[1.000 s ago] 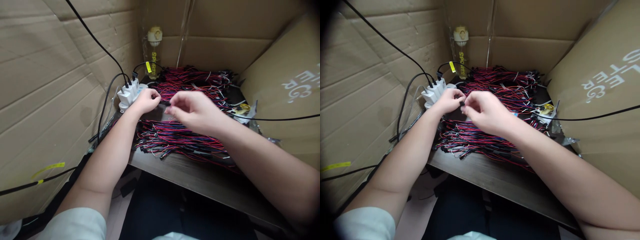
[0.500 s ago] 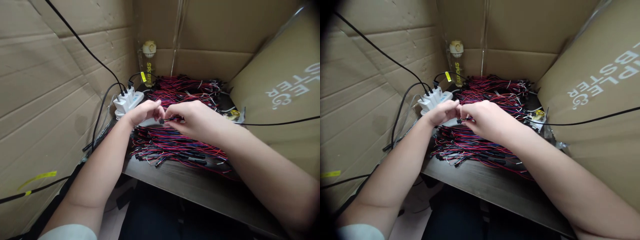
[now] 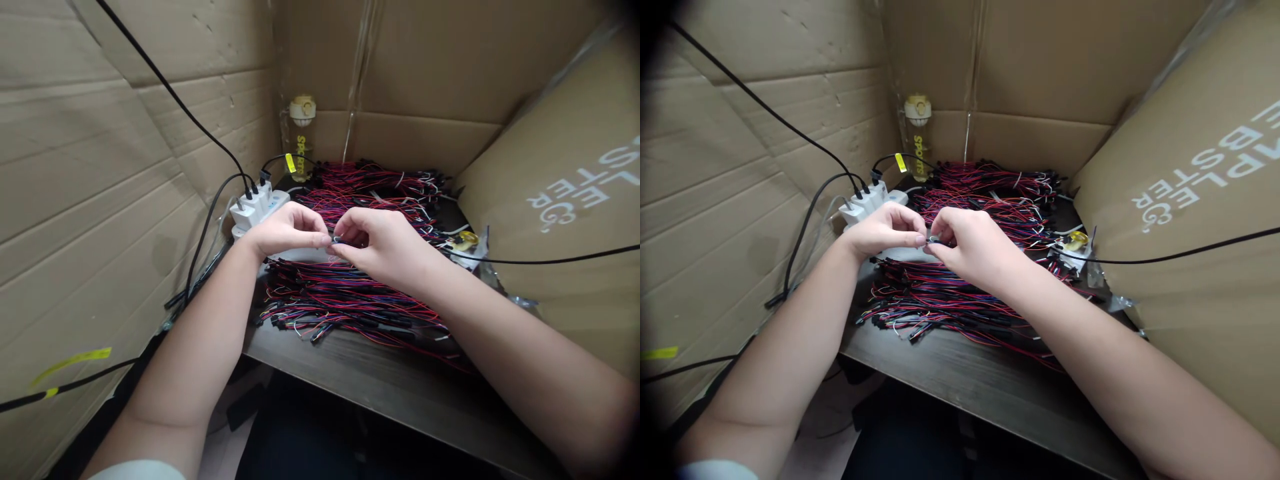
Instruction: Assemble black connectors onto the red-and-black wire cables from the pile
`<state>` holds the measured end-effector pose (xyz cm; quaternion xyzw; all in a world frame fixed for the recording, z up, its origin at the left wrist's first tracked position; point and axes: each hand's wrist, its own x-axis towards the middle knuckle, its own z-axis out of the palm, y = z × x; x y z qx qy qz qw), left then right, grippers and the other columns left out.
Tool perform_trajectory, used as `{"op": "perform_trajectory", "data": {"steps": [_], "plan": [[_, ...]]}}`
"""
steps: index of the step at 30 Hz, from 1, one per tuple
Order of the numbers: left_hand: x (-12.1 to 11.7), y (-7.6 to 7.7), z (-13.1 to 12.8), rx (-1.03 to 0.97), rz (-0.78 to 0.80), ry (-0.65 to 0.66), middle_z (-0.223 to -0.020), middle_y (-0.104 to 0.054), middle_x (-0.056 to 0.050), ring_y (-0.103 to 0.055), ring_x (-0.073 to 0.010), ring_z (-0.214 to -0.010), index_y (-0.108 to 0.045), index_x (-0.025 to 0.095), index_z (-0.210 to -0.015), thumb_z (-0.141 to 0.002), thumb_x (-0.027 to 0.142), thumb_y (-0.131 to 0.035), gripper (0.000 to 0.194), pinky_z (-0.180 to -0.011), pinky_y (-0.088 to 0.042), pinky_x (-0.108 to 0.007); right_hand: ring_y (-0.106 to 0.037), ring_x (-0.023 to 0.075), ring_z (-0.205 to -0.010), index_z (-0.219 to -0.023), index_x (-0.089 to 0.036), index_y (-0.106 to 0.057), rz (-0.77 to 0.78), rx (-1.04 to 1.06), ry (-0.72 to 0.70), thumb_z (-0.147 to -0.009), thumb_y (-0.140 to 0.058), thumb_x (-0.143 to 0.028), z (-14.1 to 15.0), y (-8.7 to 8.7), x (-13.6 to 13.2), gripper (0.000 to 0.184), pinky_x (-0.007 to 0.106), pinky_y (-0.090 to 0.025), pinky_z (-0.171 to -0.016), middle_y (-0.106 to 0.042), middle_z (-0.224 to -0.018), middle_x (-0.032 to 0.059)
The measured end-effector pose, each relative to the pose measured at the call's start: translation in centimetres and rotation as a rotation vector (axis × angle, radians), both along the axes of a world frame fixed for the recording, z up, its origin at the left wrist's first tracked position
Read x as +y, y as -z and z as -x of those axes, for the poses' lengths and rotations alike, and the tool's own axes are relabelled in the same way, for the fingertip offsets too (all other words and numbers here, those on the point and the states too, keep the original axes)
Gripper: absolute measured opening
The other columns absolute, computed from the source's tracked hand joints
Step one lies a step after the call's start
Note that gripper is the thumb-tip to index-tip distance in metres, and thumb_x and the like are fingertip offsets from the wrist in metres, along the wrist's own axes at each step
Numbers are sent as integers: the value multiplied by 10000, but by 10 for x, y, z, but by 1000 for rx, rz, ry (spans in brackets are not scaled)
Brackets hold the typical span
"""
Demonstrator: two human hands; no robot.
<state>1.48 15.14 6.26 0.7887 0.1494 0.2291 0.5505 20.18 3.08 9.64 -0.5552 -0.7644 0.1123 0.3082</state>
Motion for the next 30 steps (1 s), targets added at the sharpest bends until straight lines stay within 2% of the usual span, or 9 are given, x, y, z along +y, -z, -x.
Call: {"op": "perform_trajectory", "data": {"steps": [4, 9, 13, 16, 20, 23, 26, 28, 30], "plan": [[3, 1, 3, -99, 60, -32, -727, -700, -22, -609, -105, -646, -753, 155, -773, -713, 320, -867, 210, -655, -487, -234, -671, 159, -666, -1084, -161, -633, 62, 83, -35, -805, -771, -230, 0, -2, -2, 319, 261, -490, -604, -716, -769, 11], [4, 3, 0, -211, 65, -161, -690, -640, 0, -562, -103, -621, -709, 161, -749, -682, 359, -852, 253, -642, -461, -254, -646, 149, -643, -953, -173, -668, 214, -33, -121, -854, -714, -246, -3, -6, -3, 132, 266, -468, -589, -720, -762, 15], [1, 1, -2, -218, 102, -178, -719, -623, -2, -560, -115, -627, -673, 171, -789, -694, 380, -821, 273, -671, -474, -287, -640, 151, -642, -927, -170, -684, 187, -56, -71, -869, -680, -226, -4, -5, 0, 81, 274, -456, -604, -723, -752, 20], [0, 0, -2, -283, 180, -162, -730, -608, -6, -561, -121, -638, -640, 180, -807, -688, 363, -804, 272, -689, -492, -297, -631, 150, -623, -950, -159, -688, 195, -61, -33, -847, -665, -186, -6, -5, 2, 109, 272, -451, -592, -714, -732, 17], [3, 1, -7, -412, 311, -155, -684, -563, -3, -524, -109, -614, -612, 168, -778, -658, 307, -776, 246, -645, -478, -261, -599, 142, -614, -1022, -160, -672, 161, -95, -32, -788, -629, -139, -11, -10, 2, 239, 264, -436, -583, -681, -722, -4], [7, 4, -15, -467, 377, -196, -659, -538, 7, -503, -94, -585, -594, 153, -744, -671, 229, -733, 175, -613, -446, -237, -570, 146, -617, -1065, -161, -649, 222, -160, -44, -774, -622, -156, -19, -16, 1, 293, 265, -419, -567, -663, -734, -1], [14, 11, -22, -349, 337, -364, -618, -496, 23, -471, -93, -555, -554, 161, -685, -688, 151, -654, 100, -580, -400, -234, -552, 148, -614, -1151, -172, -610, 333, -240, -7, -784, -614, -165, -32, -22, 3, 367, 266, -402, -547, -668, -767, 7], [19, 16, -23, -148, 224, -518, -584, -487, 26, -443, -102, -537, -555, 167, -656, -700, 129, -604, 76, -566, -361, -244, -547, 152, -609, -1155, -184, -606, 425, -313, 7, -785, -624, -181, -43, -24, 6, 370, 268, -384, -528, -673, -777, 11], [23, 20, -22, 37, 115, -616, -565, -510, 22, -428, -115, -535, -605, 164, -648, -697, 104, -588, 79, -573, -338, -259, -555, 159, -622, -1072, -189, -641, 528, -406, 11, -784, -639, -207, -54, -25, 11, 289, 271, -375, -524, -678, -781, 22]]}}
